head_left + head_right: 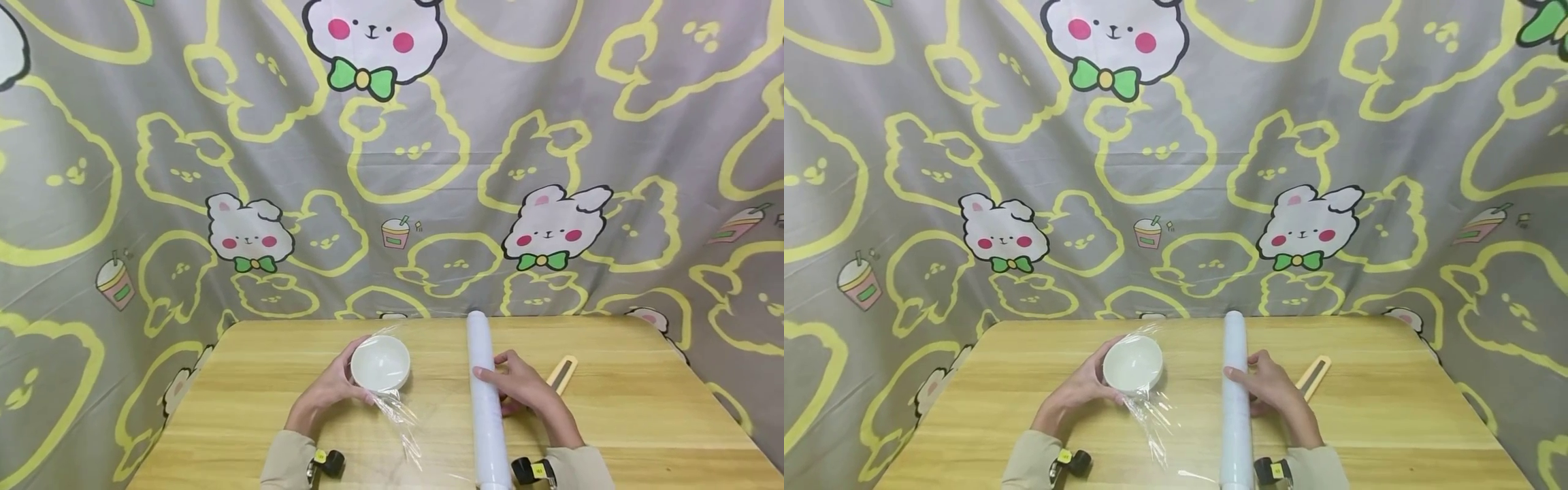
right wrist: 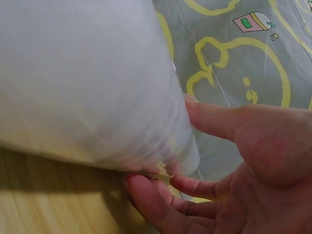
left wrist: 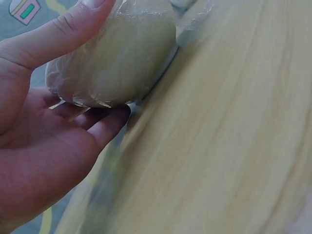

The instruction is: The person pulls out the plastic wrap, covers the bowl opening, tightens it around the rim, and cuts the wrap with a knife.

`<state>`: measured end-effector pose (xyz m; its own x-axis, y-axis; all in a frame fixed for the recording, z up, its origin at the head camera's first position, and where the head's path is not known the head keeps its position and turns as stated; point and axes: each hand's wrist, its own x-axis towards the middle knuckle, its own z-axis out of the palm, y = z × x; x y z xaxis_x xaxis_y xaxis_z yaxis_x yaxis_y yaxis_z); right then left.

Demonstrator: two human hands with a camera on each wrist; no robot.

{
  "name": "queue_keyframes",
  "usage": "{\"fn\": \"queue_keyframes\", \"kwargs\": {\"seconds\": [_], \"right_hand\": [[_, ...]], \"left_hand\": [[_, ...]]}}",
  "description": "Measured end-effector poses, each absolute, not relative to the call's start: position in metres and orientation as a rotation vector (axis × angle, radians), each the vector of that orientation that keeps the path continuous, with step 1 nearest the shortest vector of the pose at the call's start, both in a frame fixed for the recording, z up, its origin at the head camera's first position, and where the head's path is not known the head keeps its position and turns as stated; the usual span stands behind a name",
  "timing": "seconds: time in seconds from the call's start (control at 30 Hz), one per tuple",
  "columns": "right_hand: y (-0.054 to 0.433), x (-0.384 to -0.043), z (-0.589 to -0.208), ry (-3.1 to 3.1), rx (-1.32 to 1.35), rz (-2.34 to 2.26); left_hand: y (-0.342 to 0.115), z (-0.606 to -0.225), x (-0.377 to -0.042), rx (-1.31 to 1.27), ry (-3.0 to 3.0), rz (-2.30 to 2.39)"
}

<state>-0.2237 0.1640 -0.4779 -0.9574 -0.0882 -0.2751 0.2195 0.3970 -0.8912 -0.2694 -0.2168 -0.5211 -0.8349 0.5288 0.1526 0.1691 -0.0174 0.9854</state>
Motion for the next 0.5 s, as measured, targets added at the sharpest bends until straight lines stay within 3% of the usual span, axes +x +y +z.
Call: {"fn": "queue_keyframes", "kwargs": {"seconds": [0.5], "right_hand": [[0.172, -0.226, -0.473, 2.603, 0.023, -1.456]], "left_hand": [[-0.221, -0.517, -0.262, 0.679, 1.963, 1.893]]}}
